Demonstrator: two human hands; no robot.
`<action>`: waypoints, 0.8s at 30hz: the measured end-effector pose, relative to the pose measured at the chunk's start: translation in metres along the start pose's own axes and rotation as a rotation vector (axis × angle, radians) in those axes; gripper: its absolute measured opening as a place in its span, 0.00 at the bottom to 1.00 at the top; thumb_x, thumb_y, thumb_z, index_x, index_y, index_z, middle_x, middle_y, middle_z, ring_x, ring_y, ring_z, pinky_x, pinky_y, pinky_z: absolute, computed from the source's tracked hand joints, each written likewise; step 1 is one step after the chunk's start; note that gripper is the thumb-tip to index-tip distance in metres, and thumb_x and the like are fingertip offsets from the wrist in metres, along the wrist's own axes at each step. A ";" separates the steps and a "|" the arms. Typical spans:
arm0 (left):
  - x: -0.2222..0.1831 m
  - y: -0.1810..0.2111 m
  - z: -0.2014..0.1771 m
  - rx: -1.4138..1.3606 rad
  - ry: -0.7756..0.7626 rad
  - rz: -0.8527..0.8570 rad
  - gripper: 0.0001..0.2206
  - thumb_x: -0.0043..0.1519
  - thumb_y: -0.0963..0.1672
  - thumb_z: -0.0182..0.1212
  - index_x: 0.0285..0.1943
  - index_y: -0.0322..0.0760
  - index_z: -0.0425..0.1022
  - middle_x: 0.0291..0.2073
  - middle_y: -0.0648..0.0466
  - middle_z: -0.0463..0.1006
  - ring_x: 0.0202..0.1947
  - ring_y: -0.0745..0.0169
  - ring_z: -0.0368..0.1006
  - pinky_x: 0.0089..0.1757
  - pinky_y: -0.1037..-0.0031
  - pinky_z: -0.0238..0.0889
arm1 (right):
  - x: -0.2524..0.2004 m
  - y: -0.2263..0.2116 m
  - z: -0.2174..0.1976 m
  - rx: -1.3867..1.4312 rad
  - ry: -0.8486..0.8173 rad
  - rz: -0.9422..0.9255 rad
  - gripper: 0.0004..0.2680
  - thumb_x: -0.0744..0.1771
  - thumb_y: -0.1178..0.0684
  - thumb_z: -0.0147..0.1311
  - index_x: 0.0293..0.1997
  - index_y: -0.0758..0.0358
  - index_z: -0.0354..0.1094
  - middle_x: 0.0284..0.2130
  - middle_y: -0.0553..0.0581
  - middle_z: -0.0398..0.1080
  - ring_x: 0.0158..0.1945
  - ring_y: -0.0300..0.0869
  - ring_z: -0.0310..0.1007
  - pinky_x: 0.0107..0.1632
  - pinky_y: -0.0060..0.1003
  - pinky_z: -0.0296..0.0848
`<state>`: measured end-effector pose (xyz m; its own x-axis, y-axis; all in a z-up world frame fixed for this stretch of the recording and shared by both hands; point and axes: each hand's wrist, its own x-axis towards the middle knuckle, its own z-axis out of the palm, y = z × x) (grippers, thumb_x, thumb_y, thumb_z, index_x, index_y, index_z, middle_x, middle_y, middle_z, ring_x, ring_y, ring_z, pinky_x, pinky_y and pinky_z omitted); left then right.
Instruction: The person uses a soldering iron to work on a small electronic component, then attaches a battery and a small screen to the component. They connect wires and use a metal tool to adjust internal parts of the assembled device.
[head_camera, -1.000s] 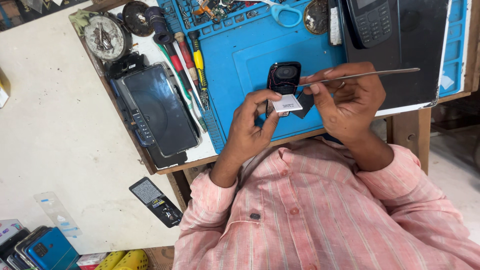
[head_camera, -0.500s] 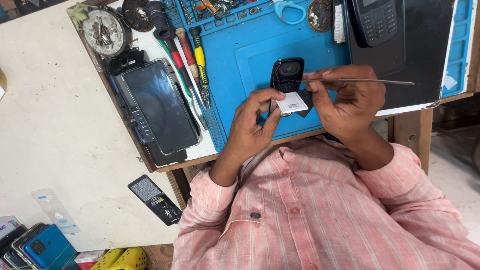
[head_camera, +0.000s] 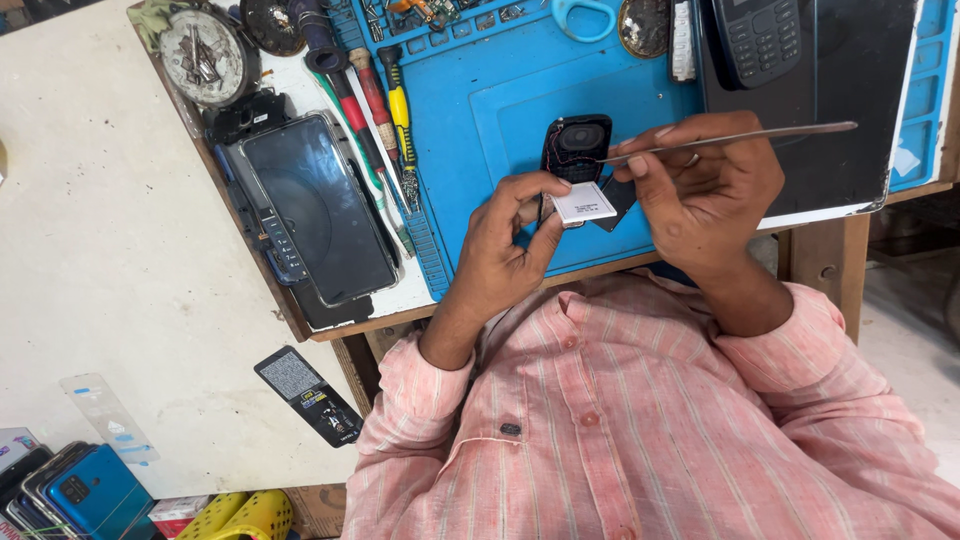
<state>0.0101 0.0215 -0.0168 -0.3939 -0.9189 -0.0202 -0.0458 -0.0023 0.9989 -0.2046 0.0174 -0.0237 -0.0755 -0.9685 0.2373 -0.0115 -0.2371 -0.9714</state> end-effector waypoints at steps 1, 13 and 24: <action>0.000 0.000 0.000 -0.001 0.004 0.015 0.15 0.70 0.34 0.58 0.63 0.33 0.63 0.51 0.45 0.79 0.54 0.59 0.81 0.49 0.75 0.74 | 0.000 0.000 0.000 -0.011 0.001 -0.003 0.07 0.74 0.66 0.55 0.55 0.70 0.58 0.40 0.68 0.75 0.47 0.47 0.82 0.46 0.35 0.86; -0.002 -0.007 -0.001 -0.141 -0.011 -0.043 0.16 0.70 0.33 0.57 0.64 0.32 0.62 0.48 0.46 0.79 0.49 0.67 0.79 0.47 0.79 0.72 | -0.002 0.001 0.003 0.031 -0.003 -0.039 0.08 0.74 0.66 0.55 0.56 0.69 0.57 0.41 0.68 0.74 0.47 0.47 0.82 0.47 0.35 0.86; -0.003 -0.010 0.000 -0.199 -0.003 -0.024 0.16 0.70 0.32 0.57 0.64 0.30 0.61 0.56 0.44 0.75 0.53 0.65 0.78 0.49 0.78 0.73 | -0.001 0.004 0.002 0.071 -0.013 -0.074 0.08 0.74 0.66 0.54 0.55 0.69 0.57 0.40 0.67 0.74 0.48 0.48 0.82 0.46 0.36 0.87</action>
<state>0.0117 0.0243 -0.0263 -0.3973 -0.9166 -0.0441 0.1272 -0.1026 0.9866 -0.2029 0.0171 -0.0280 -0.0644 -0.9490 0.3086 0.0542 -0.3121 -0.9485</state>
